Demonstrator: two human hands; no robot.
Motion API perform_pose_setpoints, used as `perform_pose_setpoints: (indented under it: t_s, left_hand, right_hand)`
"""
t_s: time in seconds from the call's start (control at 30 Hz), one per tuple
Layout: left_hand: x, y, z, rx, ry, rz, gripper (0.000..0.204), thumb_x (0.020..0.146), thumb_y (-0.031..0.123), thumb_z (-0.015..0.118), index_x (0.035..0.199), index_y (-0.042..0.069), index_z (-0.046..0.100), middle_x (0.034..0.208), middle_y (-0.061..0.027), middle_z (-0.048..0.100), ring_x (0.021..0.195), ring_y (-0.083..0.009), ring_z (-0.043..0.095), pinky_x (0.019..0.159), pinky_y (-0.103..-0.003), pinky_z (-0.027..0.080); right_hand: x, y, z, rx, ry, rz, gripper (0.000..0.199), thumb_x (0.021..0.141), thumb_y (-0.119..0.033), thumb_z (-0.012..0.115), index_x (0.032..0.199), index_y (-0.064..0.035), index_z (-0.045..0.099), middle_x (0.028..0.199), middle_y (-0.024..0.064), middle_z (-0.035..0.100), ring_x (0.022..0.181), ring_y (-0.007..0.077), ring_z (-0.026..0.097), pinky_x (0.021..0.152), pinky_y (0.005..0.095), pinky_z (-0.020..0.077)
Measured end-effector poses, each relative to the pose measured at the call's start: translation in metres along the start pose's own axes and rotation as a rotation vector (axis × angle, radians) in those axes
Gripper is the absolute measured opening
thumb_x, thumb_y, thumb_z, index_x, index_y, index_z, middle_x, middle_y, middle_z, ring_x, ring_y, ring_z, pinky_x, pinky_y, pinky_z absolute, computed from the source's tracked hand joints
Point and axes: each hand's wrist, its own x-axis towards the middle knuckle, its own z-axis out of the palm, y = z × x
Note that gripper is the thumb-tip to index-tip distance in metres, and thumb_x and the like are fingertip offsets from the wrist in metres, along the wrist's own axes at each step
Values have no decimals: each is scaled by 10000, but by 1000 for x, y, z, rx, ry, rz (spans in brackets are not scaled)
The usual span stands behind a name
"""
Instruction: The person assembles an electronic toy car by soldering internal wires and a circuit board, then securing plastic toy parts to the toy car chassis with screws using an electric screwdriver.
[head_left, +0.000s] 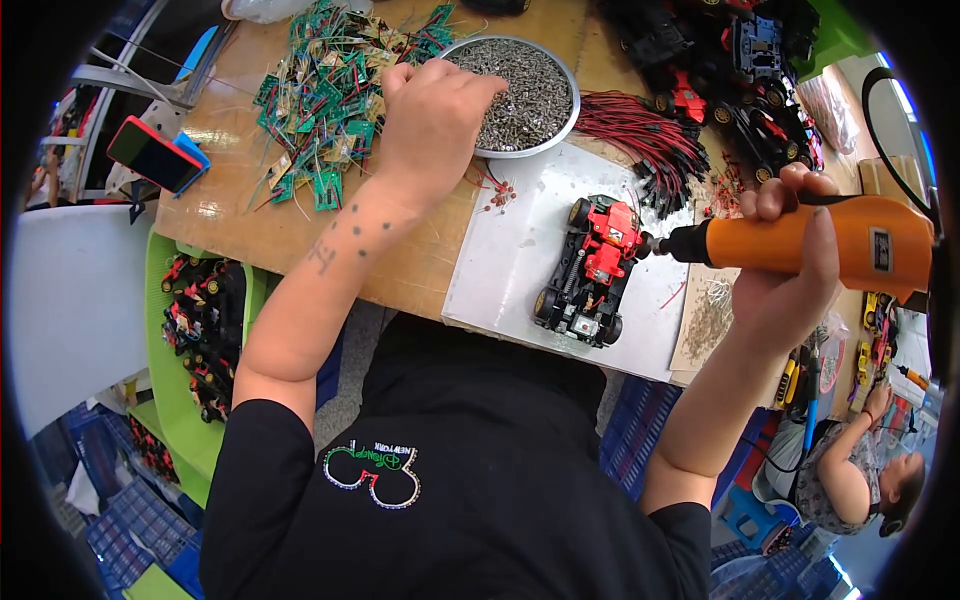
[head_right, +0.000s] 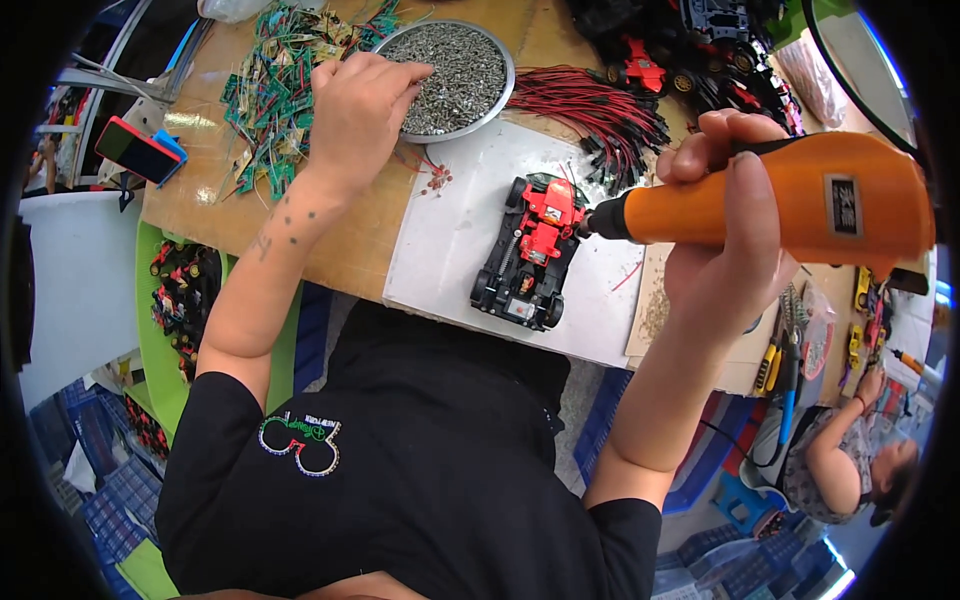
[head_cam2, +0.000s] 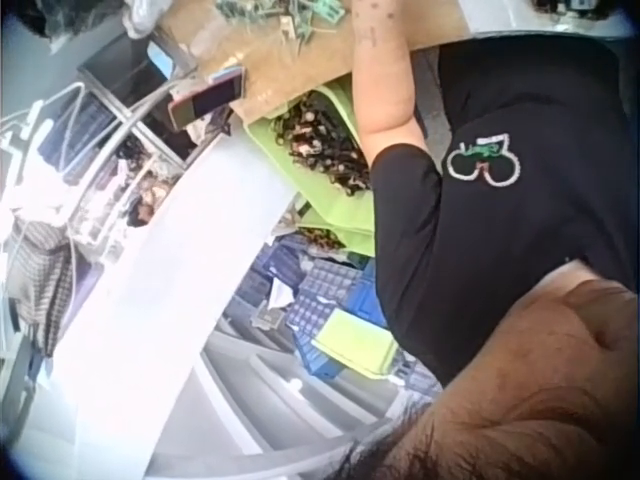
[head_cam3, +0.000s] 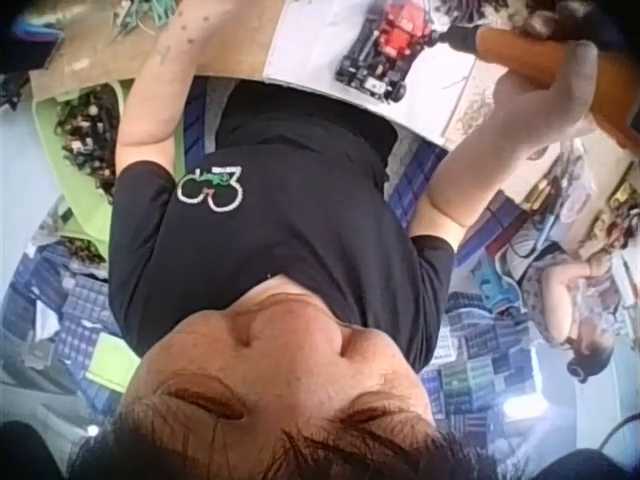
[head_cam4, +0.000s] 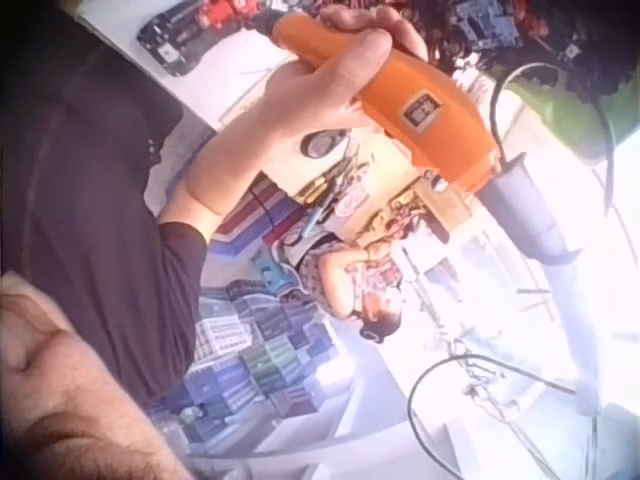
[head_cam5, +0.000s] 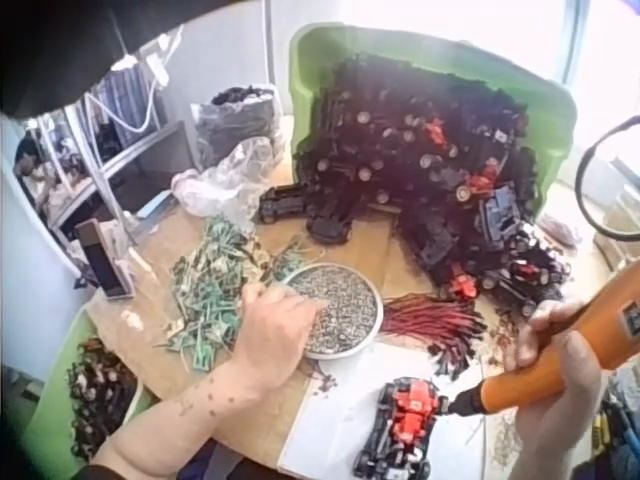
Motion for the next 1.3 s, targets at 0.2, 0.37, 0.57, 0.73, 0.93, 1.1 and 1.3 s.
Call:
perform_pose_setpoints:
  t_s: [0.2,0.37,0.57,0.73,0.93,1.1,1.3]
  left_hand:
    - [-2,-2,3,-32,-54,-81,41,794,130,735,834,138,735,796,-3,683,889,-191,627,846,-391,379]
    - [-2,-5,6,7,-29,-19,29,801,149,728,827,139,734,832,9,709,975,-182,643,872,-392,381]
    - [-6,7,1,35,-2,7,59,790,166,743,844,143,733,826,24,695,930,-188,616,876,-392,377]
    - [-32,71,-28,-458,-236,-57,110,743,214,789,785,158,705,773,45,659,917,-194,582,881,-402,365]
    - [-50,95,-25,-515,-338,-70,148,708,243,805,742,164,685,748,54,646,916,-205,558,895,-433,343]
    - [-50,98,-25,-510,-346,-74,148,699,237,807,740,166,685,743,54,644,929,-206,555,900,-438,338]
    - [-50,101,-25,-521,-354,-70,144,678,199,798,733,161,671,756,52,638,927,-206,555,907,-435,340]
  right_hand:
    - [-3,6,15,100,-86,35,363,903,-221,548,1193,-2,542,1139,120,531,892,184,484,830,362,401]
    - [-4,14,17,174,-152,36,356,902,-235,549,1182,-15,549,1125,126,551,899,191,488,844,379,396]
    - [-4,18,20,153,-143,17,361,904,-257,551,1182,-27,546,1097,129,560,875,184,488,800,354,397]
    - [-13,19,28,153,-135,3,406,928,-341,552,1177,-20,532,1024,128,545,792,167,490,701,310,397]
    - [-27,12,54,61,-92,-39,469,953,-456,540,1099,-13,495,884,83,477,680,154,488,583,285,395]
    - [-34,10,54,64,-68,-33,452,942,-443,568,1076,-17,496,870,78,481,669,154,490,579,277,403]
    - [-39,8,57,24,-80,-34,455,922,-449,595,1067,-28,503,853,72,483,666,154,495,573,272,413]
